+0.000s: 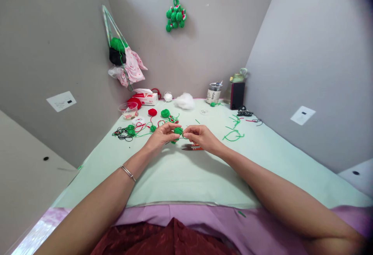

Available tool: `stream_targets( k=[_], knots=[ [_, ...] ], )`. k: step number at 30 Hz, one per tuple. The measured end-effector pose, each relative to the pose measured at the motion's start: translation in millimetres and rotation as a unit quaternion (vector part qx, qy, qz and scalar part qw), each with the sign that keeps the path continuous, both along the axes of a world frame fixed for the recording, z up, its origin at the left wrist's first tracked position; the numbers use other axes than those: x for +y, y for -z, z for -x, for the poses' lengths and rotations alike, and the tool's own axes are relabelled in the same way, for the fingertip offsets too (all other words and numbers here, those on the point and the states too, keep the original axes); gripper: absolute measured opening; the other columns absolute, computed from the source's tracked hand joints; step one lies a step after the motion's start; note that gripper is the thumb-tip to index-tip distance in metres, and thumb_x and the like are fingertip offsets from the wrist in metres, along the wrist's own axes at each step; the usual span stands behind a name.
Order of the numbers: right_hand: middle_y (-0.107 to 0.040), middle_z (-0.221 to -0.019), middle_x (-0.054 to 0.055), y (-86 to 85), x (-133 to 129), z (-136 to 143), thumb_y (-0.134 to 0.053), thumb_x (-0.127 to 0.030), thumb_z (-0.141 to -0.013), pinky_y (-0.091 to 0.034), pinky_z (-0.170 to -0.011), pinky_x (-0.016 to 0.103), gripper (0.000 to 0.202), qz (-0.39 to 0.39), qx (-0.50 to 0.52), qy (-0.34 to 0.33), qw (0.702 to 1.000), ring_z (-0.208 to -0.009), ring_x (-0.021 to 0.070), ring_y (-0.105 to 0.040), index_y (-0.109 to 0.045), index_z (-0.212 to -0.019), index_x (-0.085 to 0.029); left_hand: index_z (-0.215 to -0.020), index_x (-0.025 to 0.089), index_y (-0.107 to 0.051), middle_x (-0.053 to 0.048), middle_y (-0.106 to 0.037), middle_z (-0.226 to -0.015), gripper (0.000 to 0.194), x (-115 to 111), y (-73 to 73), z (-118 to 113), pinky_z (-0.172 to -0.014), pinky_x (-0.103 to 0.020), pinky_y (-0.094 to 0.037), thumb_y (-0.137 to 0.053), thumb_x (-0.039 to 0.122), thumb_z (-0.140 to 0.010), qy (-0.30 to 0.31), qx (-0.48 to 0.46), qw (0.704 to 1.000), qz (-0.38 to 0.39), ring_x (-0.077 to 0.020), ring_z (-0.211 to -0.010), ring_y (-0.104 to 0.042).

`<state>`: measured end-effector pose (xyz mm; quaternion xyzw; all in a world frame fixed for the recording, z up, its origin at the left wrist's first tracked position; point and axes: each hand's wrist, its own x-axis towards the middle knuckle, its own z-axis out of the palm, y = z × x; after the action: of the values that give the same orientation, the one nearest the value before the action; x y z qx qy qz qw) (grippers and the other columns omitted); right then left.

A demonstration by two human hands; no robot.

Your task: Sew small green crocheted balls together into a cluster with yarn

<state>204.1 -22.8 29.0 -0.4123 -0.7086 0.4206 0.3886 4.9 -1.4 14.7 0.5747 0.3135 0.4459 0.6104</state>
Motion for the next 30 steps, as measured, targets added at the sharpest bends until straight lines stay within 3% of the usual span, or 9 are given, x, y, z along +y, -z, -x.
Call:
stream_targets(
  k=[6,13,19,23,30],
  knots=[
    [-0.050,-0.060,-0.003,7.0,4,-1,-0.066,-0.041,-0.079,-0.035,-0.051,0.022,0.026,0.012,0.038,-0.020,0.999,-0.054,0.0090,-0.042,-0.066,-0.079,-0.015,-0.095,0.019,-0.071,0.001,-0.064,-0.079,0.037,1,3.5,-2,-0.066,-0.025,-0.042,-0.086,0.023,-0.061,-0.017,-0.002,0.998,-0.056,-0.0110,-0.070,-0.055],
    [-0.052,-0.061,-0.004,1.2,1,2,-0.068,-0.040,-0.077,-0.037,-0.049,0.022,0.025,0.032,0.042,-0.014,0.999,-0.051,0.0081,-0.044,-0.061,-0.078,-0.016,-0.094,0.018,-0.068,0.001,-0.066,-0.080,0.039,-1,3.0,-5,-0.067,-0.024,-0.043,-0.086,0.026,-0.061,-0.018,-0.006,0.999,-0.046,-0.0110,-0.072,-0.057],
    [-0.057,-0.070,-0.001,-4.4,2,-4,-0.066,-0.037,-0.080,-0.042,-0.058,0.024,0.022,-0.025,0.019,-0.041,0.999,-0.060,0.0103,-0.049,-0.066,-0.082,-0.016,-0.096,0.018,-0.067,0.000,-0.067,-0.083,0.040,0,2.0,-2,-0.069,-0.025,-0.045,-0.086,0.026,-0.062,-0.015,-0.014,0.999,-0.036,-0.0114,-0.075,-0.059],
    [-0.060,-0.070,0.000,-4.6,4,-7,-0.067,-0.038,-0.080,-0.039,-0.055,0.024,0.025,-0.040,-0.003,-0.032,0.999,-0.059,0.0100,-0.046,-0.071,-0.086,-0.015,-0.095,0.017,-0.068,-0.001,-0.067,-0.084,0.039,2,3.3,-1,-0.069,-0.026,-0.046,-0.086,0.025,-0.061,-0.017,-0.014,0.999,-0.038,-0.0120,-0.074,-0.060],
    [-0.055,-0.055,-0.003,0.5,3,-1,-0.070,-0.038,-0.074,-0.039,-0.050,0.022,0.024,0.045,0.027,0.001,0.999,-0.050,0.0093,-0.049,-0.065,-0.073,-0.015,-0.091,0.018,-0.069,0.001,-0.063,-0.077,0.037,1,7.0,-4,-0.067,-0.025,-0.044,-0.087,0.026,-0.060,-0.027,-0.007,0.998,-0.063,-0.0109,-0.071,-0.056]
  ],
)
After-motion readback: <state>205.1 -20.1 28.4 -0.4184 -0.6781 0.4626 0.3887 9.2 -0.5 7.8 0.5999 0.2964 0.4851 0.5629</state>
